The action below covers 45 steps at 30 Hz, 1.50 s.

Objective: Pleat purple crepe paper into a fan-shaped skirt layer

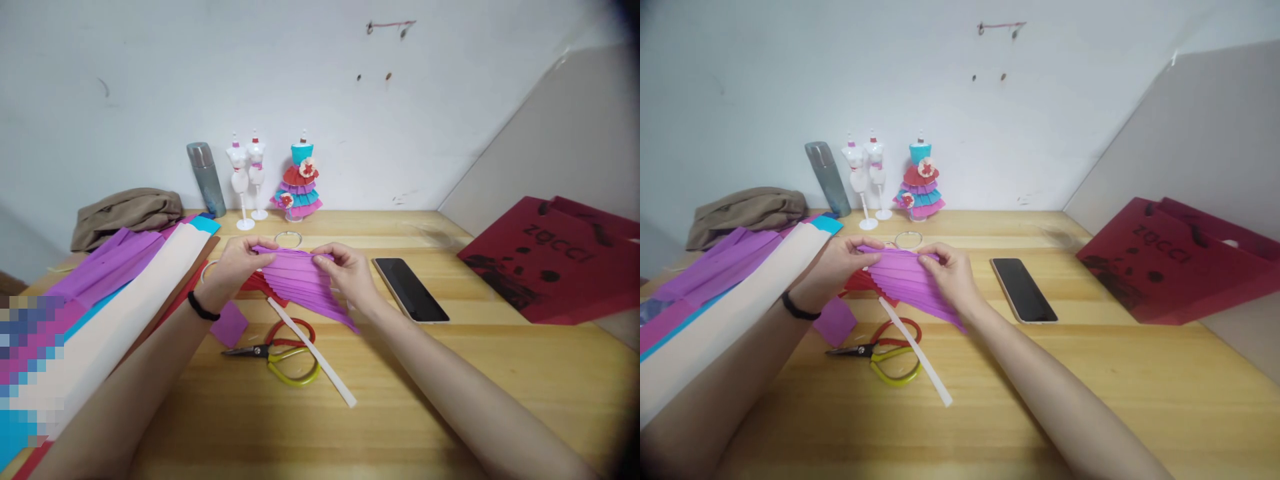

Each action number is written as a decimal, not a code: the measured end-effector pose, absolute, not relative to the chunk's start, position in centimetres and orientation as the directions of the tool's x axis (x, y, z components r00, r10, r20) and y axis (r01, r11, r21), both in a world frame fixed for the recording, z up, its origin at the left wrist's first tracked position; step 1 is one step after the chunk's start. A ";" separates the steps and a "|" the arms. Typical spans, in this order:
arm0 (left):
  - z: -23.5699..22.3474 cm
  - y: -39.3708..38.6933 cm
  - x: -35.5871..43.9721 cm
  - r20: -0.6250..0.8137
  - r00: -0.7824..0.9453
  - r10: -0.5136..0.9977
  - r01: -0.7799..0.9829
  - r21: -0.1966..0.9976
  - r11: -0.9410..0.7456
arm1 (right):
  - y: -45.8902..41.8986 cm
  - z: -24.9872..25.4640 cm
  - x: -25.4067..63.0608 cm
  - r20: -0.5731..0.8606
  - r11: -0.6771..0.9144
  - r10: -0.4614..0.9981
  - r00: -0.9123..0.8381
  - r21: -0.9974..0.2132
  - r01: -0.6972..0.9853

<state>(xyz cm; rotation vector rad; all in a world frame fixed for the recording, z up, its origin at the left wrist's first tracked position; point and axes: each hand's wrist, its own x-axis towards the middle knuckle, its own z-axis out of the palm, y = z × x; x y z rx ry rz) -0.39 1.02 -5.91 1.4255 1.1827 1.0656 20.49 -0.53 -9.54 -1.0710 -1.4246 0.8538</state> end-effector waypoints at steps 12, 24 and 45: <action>-5.9 1.1 -0.4 0.107 0.172 0.979 0.155 0.979 -0.134 | -0.4 -9.5 20.7 0.379 0.379 0.925 -0.041 -0.902 0.207; -4.9 0.8 -1.2 0.088 0.211 0.973 0.169 0.978 -0.125 | -0.6 -9.1 20.6 0.296 0.300 0.954 -0.046 -0.946 0.121; -5.2 1.3 -1.4 0.084 0.196 0.977 0.117 0.987 -0.109 | -0.3 -8.9 21.0 0.198 0.197 0.978 -0.064 -0.980 -0.020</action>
